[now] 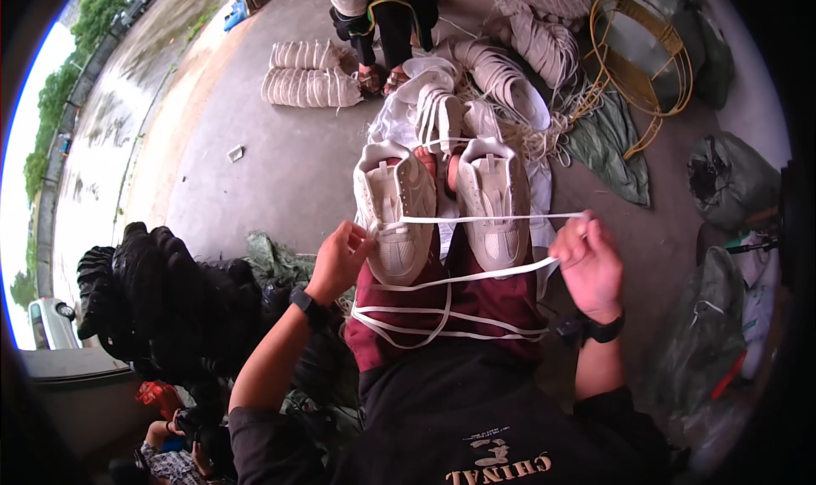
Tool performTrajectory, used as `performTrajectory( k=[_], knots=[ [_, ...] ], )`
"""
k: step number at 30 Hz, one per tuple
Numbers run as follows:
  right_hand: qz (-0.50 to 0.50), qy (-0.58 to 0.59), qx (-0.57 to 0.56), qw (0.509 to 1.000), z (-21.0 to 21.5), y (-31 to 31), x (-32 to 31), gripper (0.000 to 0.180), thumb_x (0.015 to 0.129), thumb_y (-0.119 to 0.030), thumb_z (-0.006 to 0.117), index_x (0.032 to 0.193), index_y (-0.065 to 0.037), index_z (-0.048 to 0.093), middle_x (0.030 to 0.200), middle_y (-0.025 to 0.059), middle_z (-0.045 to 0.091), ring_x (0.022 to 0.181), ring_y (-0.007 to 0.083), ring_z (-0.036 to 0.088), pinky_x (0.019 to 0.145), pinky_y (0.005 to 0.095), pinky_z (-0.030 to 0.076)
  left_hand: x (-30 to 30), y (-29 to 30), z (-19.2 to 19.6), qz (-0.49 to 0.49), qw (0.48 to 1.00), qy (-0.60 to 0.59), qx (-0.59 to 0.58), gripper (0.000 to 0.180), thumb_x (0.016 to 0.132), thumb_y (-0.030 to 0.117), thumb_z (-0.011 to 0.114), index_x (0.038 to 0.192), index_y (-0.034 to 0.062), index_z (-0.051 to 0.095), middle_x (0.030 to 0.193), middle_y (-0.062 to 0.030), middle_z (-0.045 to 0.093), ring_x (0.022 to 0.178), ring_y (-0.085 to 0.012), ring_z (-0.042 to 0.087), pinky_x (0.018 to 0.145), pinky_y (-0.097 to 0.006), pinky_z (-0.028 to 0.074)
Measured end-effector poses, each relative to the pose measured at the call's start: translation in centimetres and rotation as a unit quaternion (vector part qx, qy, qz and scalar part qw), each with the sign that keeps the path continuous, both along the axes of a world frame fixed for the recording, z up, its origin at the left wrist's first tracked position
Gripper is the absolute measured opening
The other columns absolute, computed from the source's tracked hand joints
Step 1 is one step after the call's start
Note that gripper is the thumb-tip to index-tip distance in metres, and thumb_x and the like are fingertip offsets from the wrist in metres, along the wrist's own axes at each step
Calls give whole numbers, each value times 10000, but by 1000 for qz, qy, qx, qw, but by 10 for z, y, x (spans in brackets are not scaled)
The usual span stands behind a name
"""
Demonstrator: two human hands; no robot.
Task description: The recorder is threading long white shoelaces through multiple pairs of white sneakers.
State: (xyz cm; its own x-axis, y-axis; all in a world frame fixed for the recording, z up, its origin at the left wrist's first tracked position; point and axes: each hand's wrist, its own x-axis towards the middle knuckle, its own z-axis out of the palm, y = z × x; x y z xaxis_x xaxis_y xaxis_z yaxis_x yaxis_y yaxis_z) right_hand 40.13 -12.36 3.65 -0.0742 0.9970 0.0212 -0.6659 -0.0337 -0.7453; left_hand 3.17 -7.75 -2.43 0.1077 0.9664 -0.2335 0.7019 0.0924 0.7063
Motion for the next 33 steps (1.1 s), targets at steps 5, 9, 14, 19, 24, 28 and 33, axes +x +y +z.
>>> performTrajectory(
  k=[5,9,14,19,24,28,33],
  knots=[
    [-123,59,-1,991,15,6,32,242,1020,-263,439,1066,-56,553,1196,142,559,1073,260,539,933,403,442,-23,9,-2,-69,981,-174,-52,223,944,207,615,961,-14,603,851,-37,655,776,-109,602,737,-280,488],
    [-120,83,100,984,25,24,50,261,1025,-261,422,1119,-45,535,1413,188,436,1267,300,449,1084,448,340,-40,21,36,-74,971,-197,-113,228,958,220,591,884,4,592,758,5,559,723,-73,526,676,-254,438],
    [-157,36,156,975,46,46,52,269,1024,-257,416,1142,-36,514,1444,219,386,1336,330,379,1159,489,229,-69,35,68,-41,974,-210,-77,242,953,243,600,865,18,617,740,21,564,706,-66,526,680,-232,422],
    [-99,-18,189,977,42,84,15,315,1012,-259,431,1158,-10,557,1406,252,436,1329,353,401,1161,479,231,-95,43,94,16,922,-385,-26,184,959,190,566,881,23,570,741,22,502,653,-69,455,607,-235,374],
    [-28,-74,146,986,39,105,-39,280,999,-203,466,1173,-21,588,1318,233,542,1223,318,530,1081,419,375,-95,42,138,-48,858,-506,79,171,940,174,543,1013,27,494,688,44,337,627,-88,316,636,-275,293],
    [-3,-110,139,984,31,119,-68,261,990,-178,492,1157,-4,591,1261,190,596,1185,263,560,1053,391,389,-107,30,180,-14,841,-522,145,224,944,197,557,1065,28,474,831,-2,433,764,-121,453,802,-316,401],
    [29,-75,112,990,13,131,-90,240,996,-165,487,1142,-11,598,1219,165,622,1179,244,569,1050,382,392,-138,48,179,-14,842,-509,177,332,985,145,500,1298,32,497,1238,-37,602,1025,-147,577,974,-368,416]
  ],
)
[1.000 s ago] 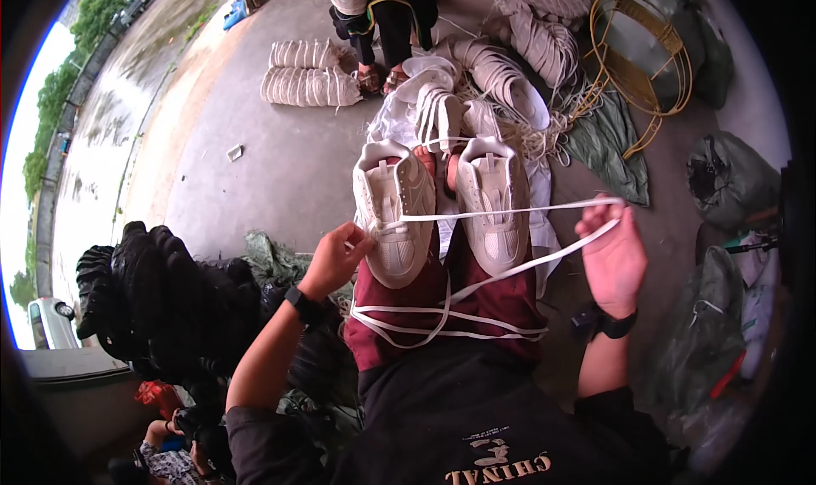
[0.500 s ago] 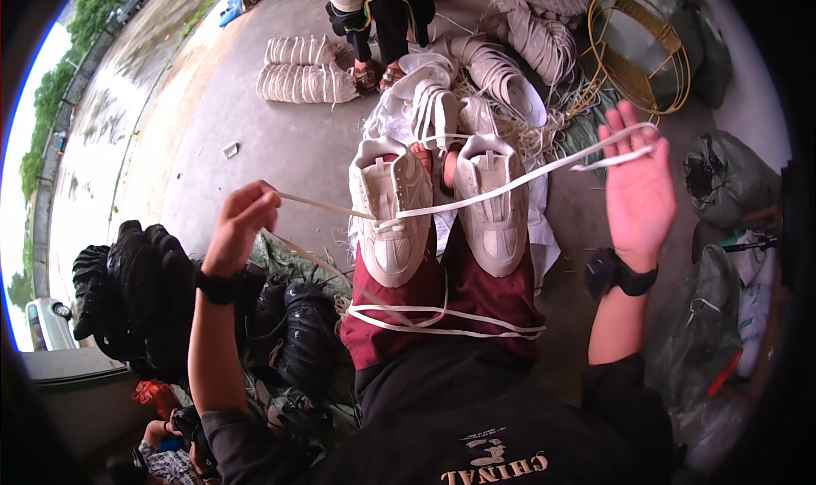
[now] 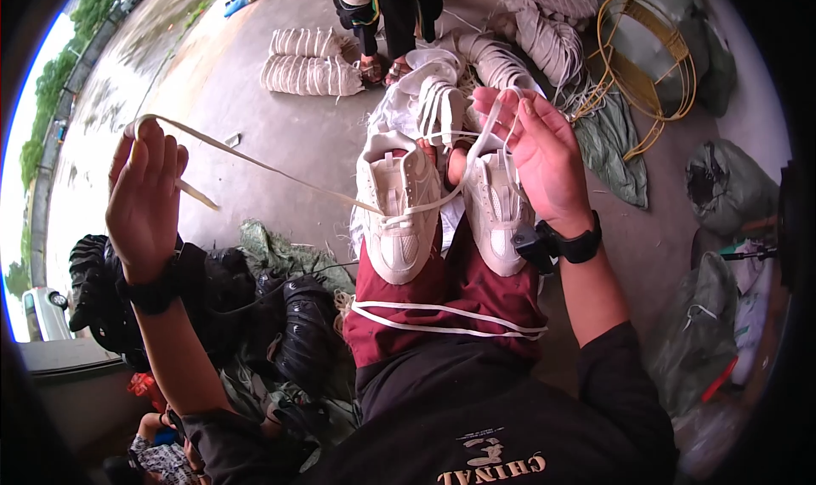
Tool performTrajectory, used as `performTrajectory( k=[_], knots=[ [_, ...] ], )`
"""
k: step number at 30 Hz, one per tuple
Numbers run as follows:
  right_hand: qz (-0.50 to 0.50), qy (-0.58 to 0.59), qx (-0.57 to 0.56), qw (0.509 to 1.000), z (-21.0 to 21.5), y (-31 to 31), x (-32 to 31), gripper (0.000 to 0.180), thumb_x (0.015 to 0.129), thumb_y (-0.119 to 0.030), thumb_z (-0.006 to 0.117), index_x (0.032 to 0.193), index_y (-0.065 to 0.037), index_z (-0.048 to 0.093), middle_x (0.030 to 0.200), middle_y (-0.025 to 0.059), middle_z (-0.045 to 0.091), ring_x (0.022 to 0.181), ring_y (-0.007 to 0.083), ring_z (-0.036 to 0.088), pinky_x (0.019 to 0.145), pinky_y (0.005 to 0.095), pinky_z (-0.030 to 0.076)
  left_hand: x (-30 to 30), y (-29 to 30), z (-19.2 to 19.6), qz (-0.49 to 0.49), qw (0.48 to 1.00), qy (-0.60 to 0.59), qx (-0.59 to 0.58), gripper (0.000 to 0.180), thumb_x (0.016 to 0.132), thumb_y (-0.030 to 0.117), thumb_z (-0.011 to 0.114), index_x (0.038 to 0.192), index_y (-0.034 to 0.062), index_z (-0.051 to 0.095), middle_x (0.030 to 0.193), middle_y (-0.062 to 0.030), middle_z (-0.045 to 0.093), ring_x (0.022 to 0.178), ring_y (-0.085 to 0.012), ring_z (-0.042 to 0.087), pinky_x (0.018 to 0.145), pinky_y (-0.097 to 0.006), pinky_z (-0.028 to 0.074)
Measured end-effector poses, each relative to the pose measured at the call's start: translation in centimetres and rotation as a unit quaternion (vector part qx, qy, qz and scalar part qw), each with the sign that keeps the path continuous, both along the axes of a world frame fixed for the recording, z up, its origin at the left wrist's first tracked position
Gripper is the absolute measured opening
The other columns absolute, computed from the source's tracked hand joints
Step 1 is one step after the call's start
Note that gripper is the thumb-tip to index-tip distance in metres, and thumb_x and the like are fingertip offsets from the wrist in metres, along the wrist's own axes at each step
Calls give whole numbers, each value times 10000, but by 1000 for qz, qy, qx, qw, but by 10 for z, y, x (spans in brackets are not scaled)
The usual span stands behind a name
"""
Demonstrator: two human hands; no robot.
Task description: The recorder is threading long white shoelaces through multiple pairs of white sneakers.
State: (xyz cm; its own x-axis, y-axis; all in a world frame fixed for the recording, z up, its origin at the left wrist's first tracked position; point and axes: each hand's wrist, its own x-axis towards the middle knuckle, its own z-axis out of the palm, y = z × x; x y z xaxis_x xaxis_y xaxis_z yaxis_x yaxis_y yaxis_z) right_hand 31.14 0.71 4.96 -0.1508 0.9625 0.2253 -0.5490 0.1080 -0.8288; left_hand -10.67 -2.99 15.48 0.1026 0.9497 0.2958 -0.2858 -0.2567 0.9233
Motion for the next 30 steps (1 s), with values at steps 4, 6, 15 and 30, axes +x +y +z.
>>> performTrajectory(
  k=[4,6,15,30],
  knots=[
    [-33,62,34,997,20,5,-16,243,999,-176,486,1119,-1,606,1210,182,626,1167,275,588,1046,407,411,-4,15,-16,15,1000,-25,10,279,979,141,510,1237,42,554,1187,-30,638,931,-108,566,872,-320,425],
    [-36,59,60,996,24,9,-20,241,1000,-173,484,1114,0,608,1211,189,625,1166,284,587,1044,410,413,-2,19,-30,102,993,-49,-25,247,971,131,524,1192,34,578,1139,-26,647,827,-86,517,776,-282,409],
    [-14,87,118,989,19,20,-30,230,998,-153,466,1134,-24,599,1245,215,598,1196,293,560,1055,414,396,7,35,-61,97,993,-40,-49,222,950,127,559,1137,8,577,961,8,592,759,-74,468,738,-258,390],
    [-35,-44,92,994,9,35,-43,263,996,-224,491,1067,-2,611,1193,197,630,1160,247,580,1021,393,413,31,47,-109,54,995,9,-85,164,954,124,557,1036,-9,610,807,3,540,793,-112,503,824,-282,385]
  ],
)
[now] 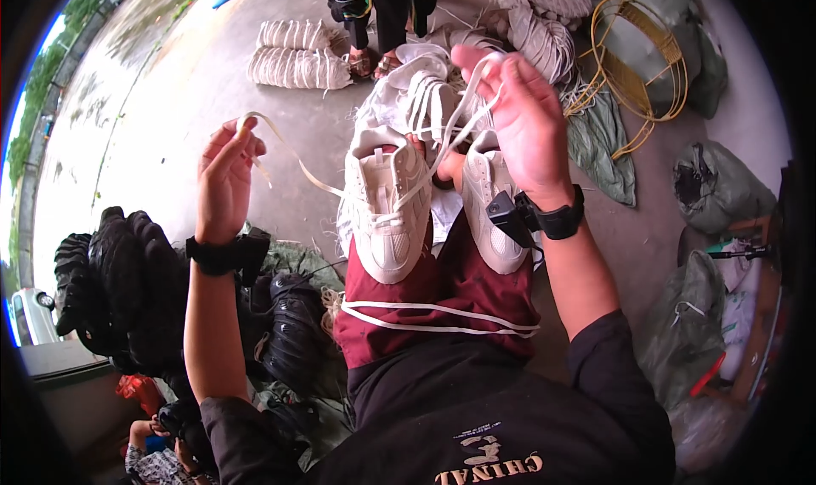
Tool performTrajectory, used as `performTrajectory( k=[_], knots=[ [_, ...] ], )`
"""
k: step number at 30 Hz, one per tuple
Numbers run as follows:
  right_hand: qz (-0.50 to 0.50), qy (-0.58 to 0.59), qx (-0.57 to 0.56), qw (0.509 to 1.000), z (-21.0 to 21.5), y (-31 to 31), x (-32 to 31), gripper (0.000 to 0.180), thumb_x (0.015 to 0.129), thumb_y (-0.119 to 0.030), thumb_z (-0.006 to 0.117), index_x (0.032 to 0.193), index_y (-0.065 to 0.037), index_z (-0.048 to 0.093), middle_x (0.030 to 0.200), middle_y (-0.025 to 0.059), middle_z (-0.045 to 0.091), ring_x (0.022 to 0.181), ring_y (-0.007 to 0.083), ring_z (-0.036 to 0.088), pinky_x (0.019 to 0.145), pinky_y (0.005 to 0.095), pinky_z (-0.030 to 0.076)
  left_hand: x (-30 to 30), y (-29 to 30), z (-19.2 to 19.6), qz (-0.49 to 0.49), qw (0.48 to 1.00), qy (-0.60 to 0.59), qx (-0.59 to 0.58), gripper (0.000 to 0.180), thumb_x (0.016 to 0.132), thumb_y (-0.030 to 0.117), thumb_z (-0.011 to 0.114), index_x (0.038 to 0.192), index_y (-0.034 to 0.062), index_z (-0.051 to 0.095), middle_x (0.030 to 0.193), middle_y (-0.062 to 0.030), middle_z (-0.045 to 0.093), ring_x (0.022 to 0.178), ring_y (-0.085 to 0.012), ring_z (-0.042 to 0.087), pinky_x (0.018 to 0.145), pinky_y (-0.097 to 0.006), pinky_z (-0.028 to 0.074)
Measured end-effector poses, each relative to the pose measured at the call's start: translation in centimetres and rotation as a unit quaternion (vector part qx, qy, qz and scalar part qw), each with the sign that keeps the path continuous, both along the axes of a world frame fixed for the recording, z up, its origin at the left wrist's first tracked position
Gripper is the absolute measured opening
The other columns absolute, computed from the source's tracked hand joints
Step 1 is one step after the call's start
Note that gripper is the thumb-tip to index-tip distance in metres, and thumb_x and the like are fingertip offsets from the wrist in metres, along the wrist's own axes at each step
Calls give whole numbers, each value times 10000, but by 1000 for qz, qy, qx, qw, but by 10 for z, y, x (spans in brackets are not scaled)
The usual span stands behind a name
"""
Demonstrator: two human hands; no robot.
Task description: The recorder is threading long white shoelaces through multiple pairs of white sneakers.
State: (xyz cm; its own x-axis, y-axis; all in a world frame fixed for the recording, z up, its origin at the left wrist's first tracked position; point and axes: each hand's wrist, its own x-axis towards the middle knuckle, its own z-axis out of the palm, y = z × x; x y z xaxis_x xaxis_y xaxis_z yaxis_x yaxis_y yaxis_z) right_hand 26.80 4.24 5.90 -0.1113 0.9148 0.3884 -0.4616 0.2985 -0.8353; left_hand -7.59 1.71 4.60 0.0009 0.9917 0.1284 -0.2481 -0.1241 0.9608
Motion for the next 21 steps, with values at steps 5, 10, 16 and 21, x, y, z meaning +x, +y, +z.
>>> performTrajectory(
  k=[5,10,16,21],
  knots=[
    [-8,-311,-98,945,-45,-2,13,325,954,-287,579,1000,27,647,1166,182,651,1145,249,591,974,369,442,-1,3,-26,-25,997,58,-44,195,949,167,580,994,-11,646,889,-34,628,898,-131,580,932,-304,406],
    [-167,-577,65,797,-77,-17,27,266,861,-209,655,982,25,693,1192,230,627,1122,356,598,978,383,449,-2,-14,-79,3,934,345,-92,313,930,171,624,1164,-36,619,1046,-102,691,1005,-150,623,859,-266,484],
    [-24,-442,-74,894,-77,-89,18,179,912,-146,622,953,27,641,905,107,667,825,149,635,758,306,489,-3,-76,-153,-35,893,372,-251,405,953,325,576,783,-31,668,679,-71,649,611,-109,583,590,-263,477],
    [143,-501,-78,850,-113,-169,-11,197,867,-196,685,909,-9,642,818,126,633,751,255,642,698,359,497,-20,-159,-192,-152,763,311,-546,810,954,654,330,781,-47,696,717,-143,679,582,-211,647,557,-320,561]
  ],
)
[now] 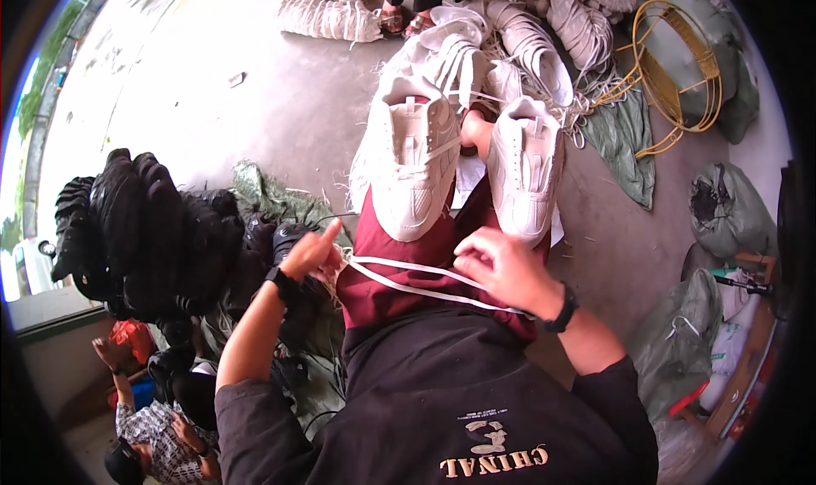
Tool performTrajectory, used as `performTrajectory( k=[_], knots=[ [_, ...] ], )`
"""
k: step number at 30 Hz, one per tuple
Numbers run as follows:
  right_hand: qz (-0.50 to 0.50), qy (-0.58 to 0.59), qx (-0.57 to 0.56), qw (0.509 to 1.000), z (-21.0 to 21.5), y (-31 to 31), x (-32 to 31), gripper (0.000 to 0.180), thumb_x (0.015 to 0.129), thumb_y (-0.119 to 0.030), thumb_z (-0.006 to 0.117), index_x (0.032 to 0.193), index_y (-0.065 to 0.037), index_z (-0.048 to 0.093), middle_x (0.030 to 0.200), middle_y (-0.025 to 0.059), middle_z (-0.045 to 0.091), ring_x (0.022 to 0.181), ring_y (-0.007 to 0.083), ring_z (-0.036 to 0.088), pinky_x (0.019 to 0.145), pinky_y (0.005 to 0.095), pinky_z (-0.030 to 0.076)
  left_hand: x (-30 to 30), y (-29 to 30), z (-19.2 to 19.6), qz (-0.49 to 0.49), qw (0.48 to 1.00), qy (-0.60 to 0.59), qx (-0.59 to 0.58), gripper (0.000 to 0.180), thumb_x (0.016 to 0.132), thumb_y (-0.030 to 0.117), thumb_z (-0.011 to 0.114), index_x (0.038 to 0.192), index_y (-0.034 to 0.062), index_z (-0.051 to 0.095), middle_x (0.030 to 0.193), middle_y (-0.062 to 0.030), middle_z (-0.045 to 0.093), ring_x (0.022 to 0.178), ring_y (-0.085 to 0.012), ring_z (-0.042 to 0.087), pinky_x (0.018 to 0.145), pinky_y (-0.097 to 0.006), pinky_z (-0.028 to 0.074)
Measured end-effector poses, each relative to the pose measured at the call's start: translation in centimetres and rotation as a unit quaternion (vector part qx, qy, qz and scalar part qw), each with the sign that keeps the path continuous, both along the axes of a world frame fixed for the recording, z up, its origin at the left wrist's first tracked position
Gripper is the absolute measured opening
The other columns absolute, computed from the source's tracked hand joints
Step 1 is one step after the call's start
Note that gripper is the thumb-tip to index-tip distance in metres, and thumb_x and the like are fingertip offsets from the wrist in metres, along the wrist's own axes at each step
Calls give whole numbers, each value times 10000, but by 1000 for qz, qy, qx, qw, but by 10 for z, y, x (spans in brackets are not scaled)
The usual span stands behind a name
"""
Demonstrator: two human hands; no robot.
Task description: The recorder is threading long white shoelaces through multiple pairs of white sneakers.
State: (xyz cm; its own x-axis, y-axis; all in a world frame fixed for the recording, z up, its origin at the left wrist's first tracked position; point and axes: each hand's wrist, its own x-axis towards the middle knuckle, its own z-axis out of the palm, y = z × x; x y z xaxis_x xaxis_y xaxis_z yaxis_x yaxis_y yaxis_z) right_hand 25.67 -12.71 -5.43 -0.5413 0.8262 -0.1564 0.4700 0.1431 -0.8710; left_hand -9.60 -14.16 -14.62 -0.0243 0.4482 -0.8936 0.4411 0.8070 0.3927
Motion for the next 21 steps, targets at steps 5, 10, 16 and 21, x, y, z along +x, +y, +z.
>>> performTrajectory(
  k=[5,10,16,21],
  knots=[
    [71,-102,104,987,-20,-48,-18,440,785,-335,751,1065,-44,574,976,105,593,917,298,574,828,403,467,5,-56,-70,233,924,-290,-91,614,951,590,448,982,12,651,893,-17,641,743,-116,597,638,-240,473],
    [100,-116,112,982,-22,-68,-28,335,805,-271,725,1008,-61,562,922,90,581,891,280,572,801,405,455,4,-60,-34,276,926,-253,60,178,976,163,480,948,56,619,876,-12,614,763,-99,575,684,-254,471],
    [134,-73,130,980,-18,-74,-29,186,830,-180,684,923,-53,585,853,106,578,835,295,585,768,402,470,-7,-60,4,370,854,-289,227,158,981,162,472,1000,75,603,910,-58,670,788,-109,607,722,-243,480],
    [147,-84,27,985,0,-79,-33,263,827,-232,708,967,-39,599,835,112,600,775,315,610,713,416,486,-27,-58,35,434,794,-318,284,129,982,151,504,1047,72,584,938,-49,639,902,-169,614,792,-303,482]
  ],
)
